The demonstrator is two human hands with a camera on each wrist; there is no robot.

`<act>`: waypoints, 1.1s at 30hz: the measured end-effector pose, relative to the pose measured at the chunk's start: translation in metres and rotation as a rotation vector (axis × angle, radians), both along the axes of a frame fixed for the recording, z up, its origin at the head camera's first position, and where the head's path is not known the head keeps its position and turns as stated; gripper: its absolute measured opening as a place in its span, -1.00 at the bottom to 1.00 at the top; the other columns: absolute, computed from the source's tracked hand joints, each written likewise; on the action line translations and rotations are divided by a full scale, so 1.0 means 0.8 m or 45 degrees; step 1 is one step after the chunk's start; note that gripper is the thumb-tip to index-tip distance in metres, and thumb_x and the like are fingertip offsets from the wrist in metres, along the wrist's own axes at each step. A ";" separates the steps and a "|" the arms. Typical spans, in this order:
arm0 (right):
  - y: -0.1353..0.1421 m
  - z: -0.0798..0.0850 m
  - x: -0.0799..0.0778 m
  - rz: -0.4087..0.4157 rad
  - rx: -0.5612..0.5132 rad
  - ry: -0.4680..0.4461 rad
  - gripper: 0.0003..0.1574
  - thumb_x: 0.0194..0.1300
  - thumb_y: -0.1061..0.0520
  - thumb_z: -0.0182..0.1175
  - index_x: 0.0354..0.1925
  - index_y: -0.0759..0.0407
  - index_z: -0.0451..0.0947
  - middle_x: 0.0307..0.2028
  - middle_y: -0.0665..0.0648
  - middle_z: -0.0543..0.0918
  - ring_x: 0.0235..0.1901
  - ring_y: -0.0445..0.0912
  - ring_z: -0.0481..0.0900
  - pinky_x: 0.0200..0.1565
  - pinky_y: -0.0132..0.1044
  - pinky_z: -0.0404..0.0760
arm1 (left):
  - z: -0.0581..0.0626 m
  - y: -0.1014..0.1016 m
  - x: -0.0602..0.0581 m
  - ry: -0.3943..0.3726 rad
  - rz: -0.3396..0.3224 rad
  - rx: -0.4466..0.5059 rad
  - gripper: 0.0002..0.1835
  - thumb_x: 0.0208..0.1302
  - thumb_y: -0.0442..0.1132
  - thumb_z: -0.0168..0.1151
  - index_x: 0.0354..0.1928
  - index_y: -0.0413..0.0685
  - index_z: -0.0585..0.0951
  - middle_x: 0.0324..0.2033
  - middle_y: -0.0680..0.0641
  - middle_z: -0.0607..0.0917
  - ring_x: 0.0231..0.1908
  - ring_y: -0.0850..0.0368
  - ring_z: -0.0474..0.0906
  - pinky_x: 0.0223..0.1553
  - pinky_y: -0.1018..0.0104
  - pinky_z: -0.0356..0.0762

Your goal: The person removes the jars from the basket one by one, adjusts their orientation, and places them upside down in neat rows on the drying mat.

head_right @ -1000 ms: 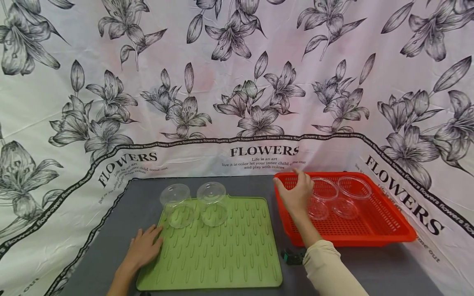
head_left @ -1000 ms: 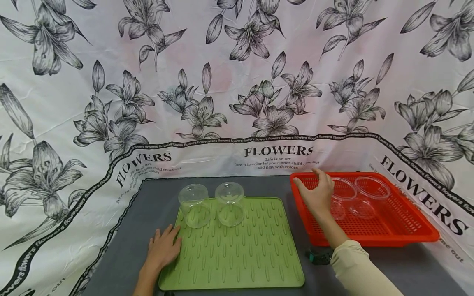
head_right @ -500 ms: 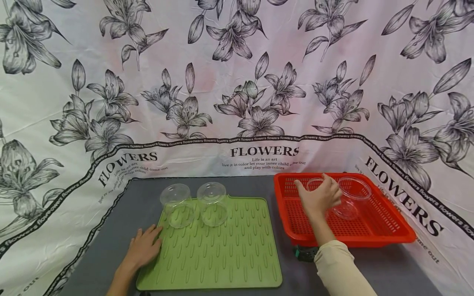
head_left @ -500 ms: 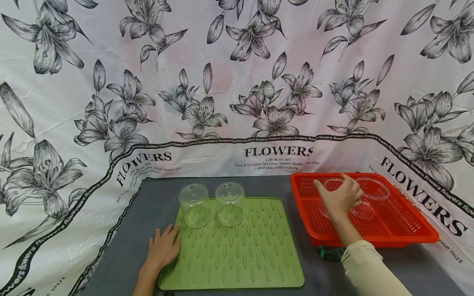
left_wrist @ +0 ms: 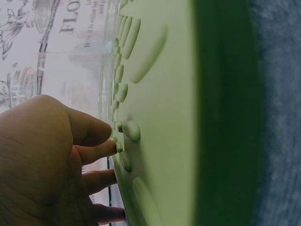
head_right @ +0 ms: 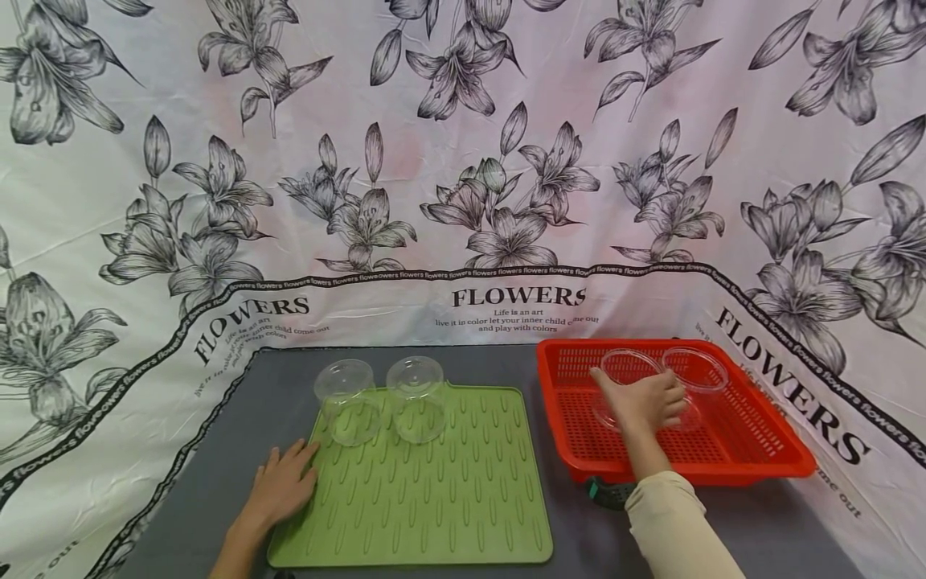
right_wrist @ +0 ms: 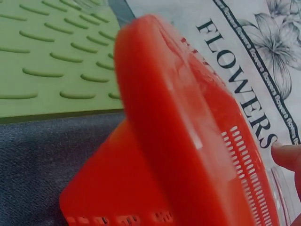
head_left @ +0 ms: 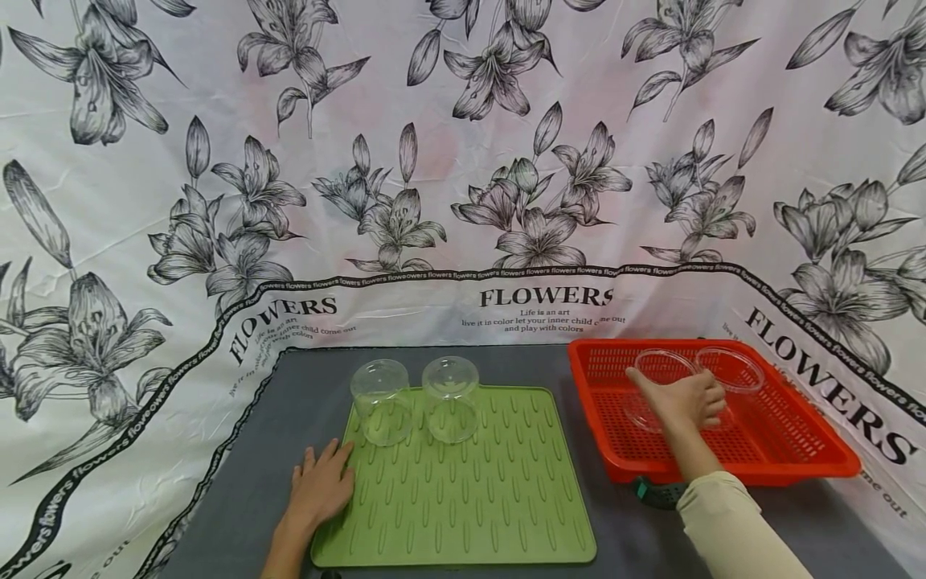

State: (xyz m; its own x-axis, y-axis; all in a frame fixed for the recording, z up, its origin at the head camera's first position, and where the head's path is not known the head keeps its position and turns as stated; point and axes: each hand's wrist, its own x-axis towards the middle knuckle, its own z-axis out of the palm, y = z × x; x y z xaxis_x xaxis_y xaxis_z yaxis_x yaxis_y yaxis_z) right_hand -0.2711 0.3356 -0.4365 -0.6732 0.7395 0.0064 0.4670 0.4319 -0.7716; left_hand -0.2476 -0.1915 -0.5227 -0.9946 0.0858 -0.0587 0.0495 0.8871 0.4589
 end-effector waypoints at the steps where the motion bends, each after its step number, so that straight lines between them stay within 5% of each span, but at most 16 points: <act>1: 0.001 0.000 0.000 0.003 -0.016 -0.010 0.56 0.09 -0.50 0.35 0.49 0.50 -0.16 0.39 0.64 0.02 0.34 0.47 0.01 0.28 0.41 0.14 | 0.001 0.000 0.000 0.001 0.000 -0.001 -0.47 0.53 -0.19 -0.08 0.47 -0.15 0.38 0.50 -0.42 0.23 0.47 -0.68 -0.15 0.33 -0.68 -0.12; 19: 0.013 -0.010 -0.001 0.099 -0.131 -0.043 0.52 0.17 -0.44 0.33 0.58 0.30 -0.31 0.45 0.66 -0.04 0.45 0.52 -0.09 0.41 0.47 -0.01 | 0.002 0.000 0.001 -0.010 -0.001 0.013 -0.46 0.52 -0.19 -0.09 0.48 -0.14 0.37 0.51 -0.41 0.22 0.47 -0.68 -0.17 0.34 -0.67 -0.14; 33: 0.007 -0.005 0.000 0.174 -0.138 0.058 0.52 0.13 -0.43 0.39 0.60 0.31 -0.20 0.50 0.55 0.06 0.44 0.49 0.04 0.40 0.42 0.19 | -0.003 -0.002 0.004 0.014 0.007 0.050 -0.45 0.54 -0.18 -0.11 0.50 -0.15 0.35 0.52 -0.41 0.18 0.49 -0.66 -0.22 0.37 -0.65 -0.22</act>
State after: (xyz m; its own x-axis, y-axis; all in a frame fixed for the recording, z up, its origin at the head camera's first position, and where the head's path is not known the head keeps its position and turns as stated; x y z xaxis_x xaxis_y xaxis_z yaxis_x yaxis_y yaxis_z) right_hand -0.2709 0.3409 -0.4404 -0.7681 0.6394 -0.0357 0.3734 0.4018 -0.8361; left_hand -0.2444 -0.1931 -0.5248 -0.9956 0.0821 -0.0444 0.0496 0.8688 0.4927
